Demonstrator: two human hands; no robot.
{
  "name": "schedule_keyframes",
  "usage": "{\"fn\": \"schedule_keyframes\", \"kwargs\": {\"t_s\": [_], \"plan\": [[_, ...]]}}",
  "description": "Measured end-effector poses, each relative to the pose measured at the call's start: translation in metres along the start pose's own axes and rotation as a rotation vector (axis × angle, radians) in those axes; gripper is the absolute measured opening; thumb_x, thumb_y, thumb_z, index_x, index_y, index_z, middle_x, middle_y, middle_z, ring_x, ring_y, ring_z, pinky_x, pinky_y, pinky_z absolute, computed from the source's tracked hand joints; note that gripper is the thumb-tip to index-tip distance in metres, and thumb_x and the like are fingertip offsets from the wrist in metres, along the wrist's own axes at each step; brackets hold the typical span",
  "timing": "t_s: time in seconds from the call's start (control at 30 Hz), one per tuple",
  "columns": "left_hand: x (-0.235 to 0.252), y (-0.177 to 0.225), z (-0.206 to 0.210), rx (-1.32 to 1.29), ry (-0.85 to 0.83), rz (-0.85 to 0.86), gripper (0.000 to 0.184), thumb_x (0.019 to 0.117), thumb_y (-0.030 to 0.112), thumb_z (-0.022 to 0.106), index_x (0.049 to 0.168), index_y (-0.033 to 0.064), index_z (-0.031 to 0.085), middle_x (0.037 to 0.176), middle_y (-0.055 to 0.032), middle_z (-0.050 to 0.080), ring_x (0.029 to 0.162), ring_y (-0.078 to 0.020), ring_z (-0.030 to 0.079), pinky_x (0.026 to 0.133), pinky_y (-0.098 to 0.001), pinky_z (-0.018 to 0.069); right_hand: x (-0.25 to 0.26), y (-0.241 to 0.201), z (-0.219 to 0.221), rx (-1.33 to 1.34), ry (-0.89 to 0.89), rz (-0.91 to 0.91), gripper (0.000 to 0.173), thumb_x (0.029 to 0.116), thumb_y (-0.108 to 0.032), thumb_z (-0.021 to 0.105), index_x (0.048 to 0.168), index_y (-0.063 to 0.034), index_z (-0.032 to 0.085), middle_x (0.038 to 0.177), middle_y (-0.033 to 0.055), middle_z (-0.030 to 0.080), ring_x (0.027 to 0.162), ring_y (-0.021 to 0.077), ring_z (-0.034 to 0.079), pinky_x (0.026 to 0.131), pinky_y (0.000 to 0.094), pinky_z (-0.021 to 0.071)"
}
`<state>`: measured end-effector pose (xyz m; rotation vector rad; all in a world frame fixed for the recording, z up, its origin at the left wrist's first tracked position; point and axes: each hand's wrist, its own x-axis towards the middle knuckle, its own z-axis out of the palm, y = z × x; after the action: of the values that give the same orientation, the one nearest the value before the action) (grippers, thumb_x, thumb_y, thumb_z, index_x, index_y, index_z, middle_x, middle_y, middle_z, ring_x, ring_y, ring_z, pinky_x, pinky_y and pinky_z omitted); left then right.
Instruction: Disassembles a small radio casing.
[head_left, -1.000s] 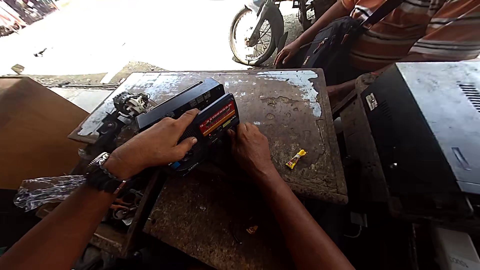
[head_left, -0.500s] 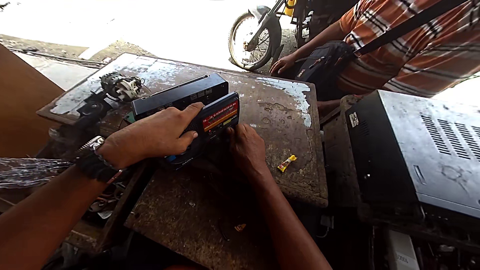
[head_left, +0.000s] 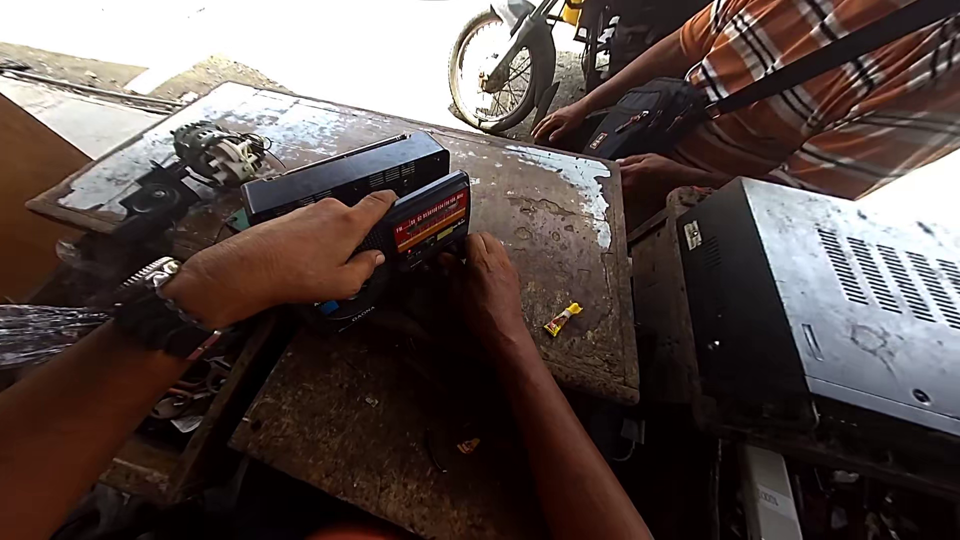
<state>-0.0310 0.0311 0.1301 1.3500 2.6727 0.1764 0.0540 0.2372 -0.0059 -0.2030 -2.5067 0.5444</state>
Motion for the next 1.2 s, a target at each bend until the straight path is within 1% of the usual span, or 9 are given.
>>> {"fn": "schedule_keyframes", "kwargs": {"t_s": [0.17,0.37,0.47,0.77,0.83,0.97,1.03,1.13,1.2], "plan": [[0.001,0.0,0.0,0.017,-0.014,-0.01,0.066,0.1014,0.03,0.059,0.159,0.0137,0.032,0.083,-0.0048,0.066,0.07,-0.0197,0.068,0.063,-0.043,0.0575,0.0,0.0,0.001,-0.028,-0.017,0.016,0.036,0.1055,-0.037,0.056,0.092,-0.0044,0.063,0.09,0.0125,0.061,0.089,0.0297,0.064,0.074,0.0432,0.0548],[0.0,0.0,0.0,0.027,-0.006,-0.005,0.067,0.1009,0.03,0.06,0.159,0.0138,0.032,0.08,-0.0036,0.065,0.067,-0.0189,0.066,0.06,-0.0419,0.0565,0.0,0.001,0.002,-0.032,-0.024,0.017,0.037,0.1067,-0.037,0.053,0.092,-0.0049,0.063,0.089,0.0123,0.061,0.089,0.0296,0.064,0.074,0.0438,0.0547],[0.0,0.001,0.0,0.014,-0.005,-0.007,0.064,0.1013,0.029,0.059,0.158,0.0143,0.034,0.076,-0.0024,0.062,0.062,-0.0177,0.063,0.057,-0.0411,0.0548,-0.001,0.0,0.002,-0.035,-0.032,0.026,0.038,0.1073,-0.038,0.051,0.092,-0.0052,0.063,0.089,0.012,0.061,0.089,0.0295,0.064,0.074,0.0437,0.0547],[-0.001,0.003,-0.001,0.015,-0.005,-0.005,0.063,0.1013,0.028,0.06,0.157,0.0136,0.035,0.077,-0.0031,0.062,0.062,-0.018,0.063,0.057,-0.0408,0.0547,0.002,0.004,0.007,-0.019,-0.035,0.04,0.04,0.1081,-0.038,0.048,0.088,-0.0058,0.062,0.087,0.0111,0.061,0.09,0.0286,0.065,0.075,0.0435,0.0546],[0.0,0.003,-0.001,0.014,-0.003,-0.001,0.063,0.1008,0.028,0.06,0.157,0.0142,0.035,0.078,-0.0034,0.063,0.064,-0.0186,0.064,0.058,-0.0416,0.0549,0.0,0.0,0.005,-0.034,-0.016,0.056,0.044,0.1075,-0.042,0.047,0.086,-0.0068,0.062,0.083,0.0097,0.06,0.086,0.0277,0.065,0.071,0.0437,0.0538],[0.0,0.003,0.001,0.023,0.011,0.014,0.063,0.1006,0.029,0.059,0.157,0.0141,0.035,0.077,-0.003,0.061,0.063,-0.0188,0.063,0.057,-0.0413,0.0539,-0.005,-0.009,-0.003,-0.096,0.066,0.061,0.057,0.1048,-0.056,0.043,0.075,-0.0096,0.057,0.07,0.0065,0.055,0.07,0.0247,0.062,0.057,0.0423,0.0488],[0.0,0.003,0.002,0.019,0.01,0.009,0.062,0.1011,0.029,0.059,0.156,0.0145,0.035,0.075,-0.0031,0.06,0.061,-0.0192,0.062,0.056,-0.0418,0.0535,-0.006,-0.01,-0.004,-0.074,0.084,-0.002,0.056,0.1037,-0.055,0.045,0.073,-0.0099,0.06,0.067,0.0049,0.056,0.065,0.023,0.062,0.054,0.0415,0.0482],[0.0,0.003,0.002,0.023,0.008,0.01,0.061,0.1016,0.029,0.059,0.156,0.0142,0.035,0.076,-0.0035,0.06,0.062,-0.0197,0.063,0.056,-0.0423,0.0539,-0.011,-0.018,-0.001,-0.015,0.023,-0.092,0.05,0.1006,-0.052,0.05,0.078,-0.0097,0.066,0.07,0.0049,0.061,0.067,0.0229,0.065,0.056,0.0424,0.0509],[0.001,0.002,0.003,0.026,0.003,0.005,0.063,0.1017,0.029,0.059,0.157,0.0137,0.033,0.079,-0.0054,0.063,0.067,-0.0223,0.065,0.061,-0.0449,0.056,-0.015,-0.025,0.004,-0.02,-0.016,-0.119,0.042,0.098,-0.046,0.055,0.083,-0.0086,0.067,0.074,0.0064,0.064,0.071,0.0245,0.067,0.058,0.0434,0.053]]}}
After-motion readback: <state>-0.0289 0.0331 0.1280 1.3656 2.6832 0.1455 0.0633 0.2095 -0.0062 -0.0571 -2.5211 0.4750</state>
